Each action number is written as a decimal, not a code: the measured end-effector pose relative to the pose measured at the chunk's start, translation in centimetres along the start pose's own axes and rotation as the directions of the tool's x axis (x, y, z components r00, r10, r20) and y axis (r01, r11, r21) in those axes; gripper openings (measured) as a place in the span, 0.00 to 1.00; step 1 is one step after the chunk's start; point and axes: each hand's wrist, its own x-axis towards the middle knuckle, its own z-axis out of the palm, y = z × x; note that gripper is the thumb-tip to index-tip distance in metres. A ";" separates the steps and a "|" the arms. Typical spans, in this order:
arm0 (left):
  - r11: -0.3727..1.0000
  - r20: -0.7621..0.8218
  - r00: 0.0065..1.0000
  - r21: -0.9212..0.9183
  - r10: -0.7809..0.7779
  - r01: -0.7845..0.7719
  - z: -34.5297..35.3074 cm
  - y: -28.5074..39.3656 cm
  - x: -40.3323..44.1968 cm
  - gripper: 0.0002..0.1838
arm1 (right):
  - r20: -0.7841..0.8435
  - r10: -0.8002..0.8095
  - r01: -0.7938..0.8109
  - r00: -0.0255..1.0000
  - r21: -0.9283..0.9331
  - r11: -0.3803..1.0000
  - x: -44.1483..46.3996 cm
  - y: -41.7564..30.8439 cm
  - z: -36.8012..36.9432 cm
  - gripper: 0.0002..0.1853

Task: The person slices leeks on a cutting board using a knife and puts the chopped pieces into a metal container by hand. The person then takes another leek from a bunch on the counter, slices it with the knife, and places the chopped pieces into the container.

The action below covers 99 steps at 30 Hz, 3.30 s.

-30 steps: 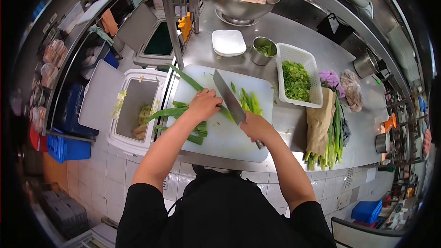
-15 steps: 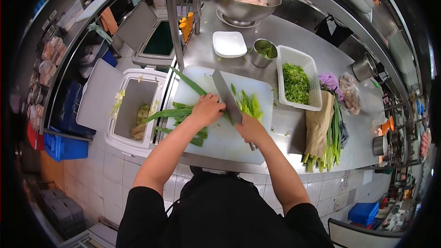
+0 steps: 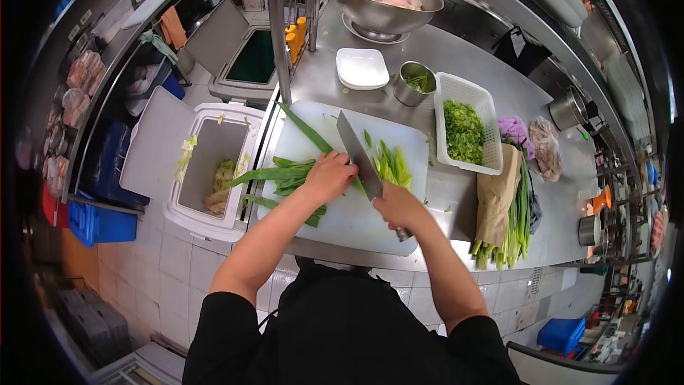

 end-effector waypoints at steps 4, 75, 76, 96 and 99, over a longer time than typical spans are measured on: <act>1.000 0.005 1.000 -0.007 0.007 -0.007 0.0 0.2 -0.2 0.04 | -0.094 -0.038 0.033 0.995 -0.053 0.998 1.4 0.9 1.8 0.23; 0.974 0.105 0.974 0.130 -0.201 0.186 -2.6 -2.3 1.4 0.06 | -0.058 -0.030 0.025 0.998 -0.082 0.996 4.1 -0.8 0.6 0.18; 0.974 0.109 0.973 0.127 -0.203 0.188 -2.6 -2.3 1.6 0.06 | -0.034 -0.028 0.026 0.999 -0.058 0.998 4.2 -1.1 -0.2 0.18; 0.986 0.036 0.988 0.078 -0.150 0.147 -2.6 -2.1 1.3 0.03 | -0.080 -0.021 0.021 0.997 -0.004 1.000 4.3 -1.4 1.5 0.22; 0.979 -0.046 0.984 0.097 -0.174 0.178 -3.3 -3.7 1.1 0.02 | -0.083 -0.019 0.021 0.996 0.024 0.999 4.0 -1.8 1.7 0.21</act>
